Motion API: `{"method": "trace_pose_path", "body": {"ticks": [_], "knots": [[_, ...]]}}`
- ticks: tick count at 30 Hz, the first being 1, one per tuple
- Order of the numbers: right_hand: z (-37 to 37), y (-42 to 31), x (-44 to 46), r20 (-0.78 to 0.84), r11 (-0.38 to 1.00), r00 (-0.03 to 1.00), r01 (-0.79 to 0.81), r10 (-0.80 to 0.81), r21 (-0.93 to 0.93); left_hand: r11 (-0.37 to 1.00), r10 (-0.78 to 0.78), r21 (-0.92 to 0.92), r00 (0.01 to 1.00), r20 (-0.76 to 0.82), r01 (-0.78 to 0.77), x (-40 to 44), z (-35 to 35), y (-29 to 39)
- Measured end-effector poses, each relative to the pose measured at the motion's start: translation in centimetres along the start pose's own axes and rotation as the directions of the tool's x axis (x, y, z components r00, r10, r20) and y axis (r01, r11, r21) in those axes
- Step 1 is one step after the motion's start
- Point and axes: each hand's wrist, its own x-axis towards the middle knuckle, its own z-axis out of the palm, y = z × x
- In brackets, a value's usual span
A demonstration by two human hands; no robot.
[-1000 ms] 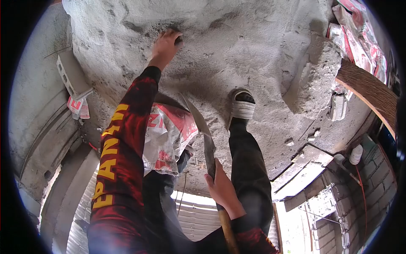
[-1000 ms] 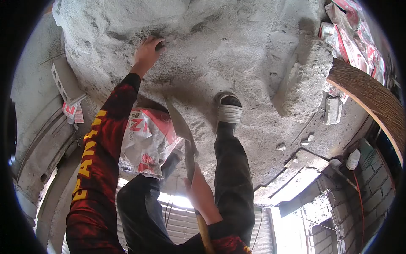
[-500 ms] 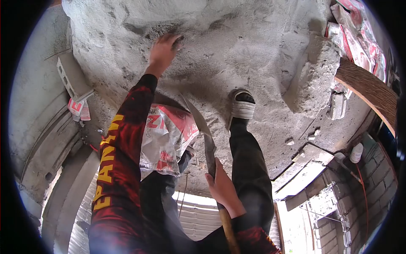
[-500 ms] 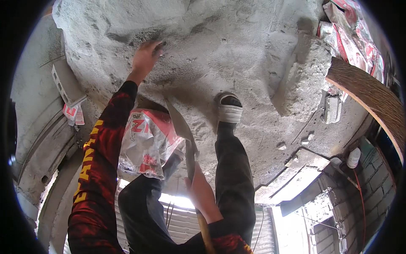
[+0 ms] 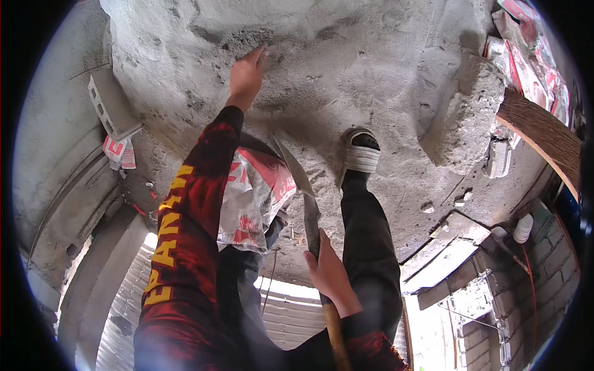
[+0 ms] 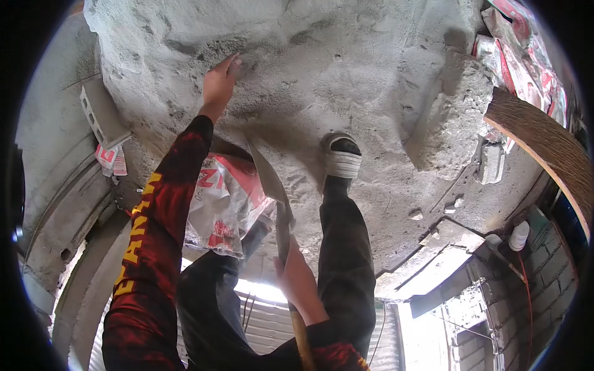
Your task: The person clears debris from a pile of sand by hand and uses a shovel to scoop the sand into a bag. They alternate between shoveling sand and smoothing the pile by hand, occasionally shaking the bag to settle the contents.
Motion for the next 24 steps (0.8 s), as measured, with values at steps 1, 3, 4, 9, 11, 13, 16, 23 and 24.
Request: {"method": "trace_pose_path", "body": {"ticks": [1,3,4,9,11,13,16,23,24], "knots": [[0.1,0.1,0.1,-0.004,1.000,1.000,-0.007,0.007,0.001,1.000,0.003,0.005,1.000,-0.001,-0.003,-0.2,-0.5,0.7],[0.0,-0.1,0.0,0.005,1.000,1.000,-0.001,0.001,0.001,0.915,-0.277,-0.288,0.959,0.055,0.281,-0.5,-1.3,2.1],[-0.3,-0.5,-0.1,-0.001,1.000,1.000,-0.005,0.005,0.027,0.920,-0.287,-0.268,0.957,0.039,0.287,-0.9,-0.8,1.7],[0.7,0.7,0.2,-0.037,0.998,0.999,0.030,-0.027,0.057,0.732,-0.319,-0.615,0.945,0.068,0.292,-3.6,-0.4,2.0],[0.4,0.5,0.1,-0.004,0.997,1.000,-0.001,0.001,0.072,0.665,-0.377,-0.671,0.923,0.076,0.327,-4.3,-1.2,2.3],[0.5,0.6,0.1,-0.002,0.998,1.000,-0.016,0.016,0.061,0.592,-0.423,-0.724,0.901,0.095,0.354,-4.7,-0.7,1.0],[0.8,0.9,0.2,-0.031,0.998,0.998,0.050,-0.048,0.049,0.273,-0.493,-0.902,0.854,0.167,0.335,-4.8,-0.8,-0.7],[0.9,1.3,0.1,-0.025,0.995,0.999,0.025,-0.023,0.099,0.040,-0.391,-0.787,0.735,0.554,0.615,-6.6,-2.2,5.4],[1.2,1.5,0.2,-0.033,0.995,0.999,0.036,-0.033,0.098,0.062,-0.344,-0.779,0.746,0.570,0.624,-7.2,-2.0,7.6]]}}
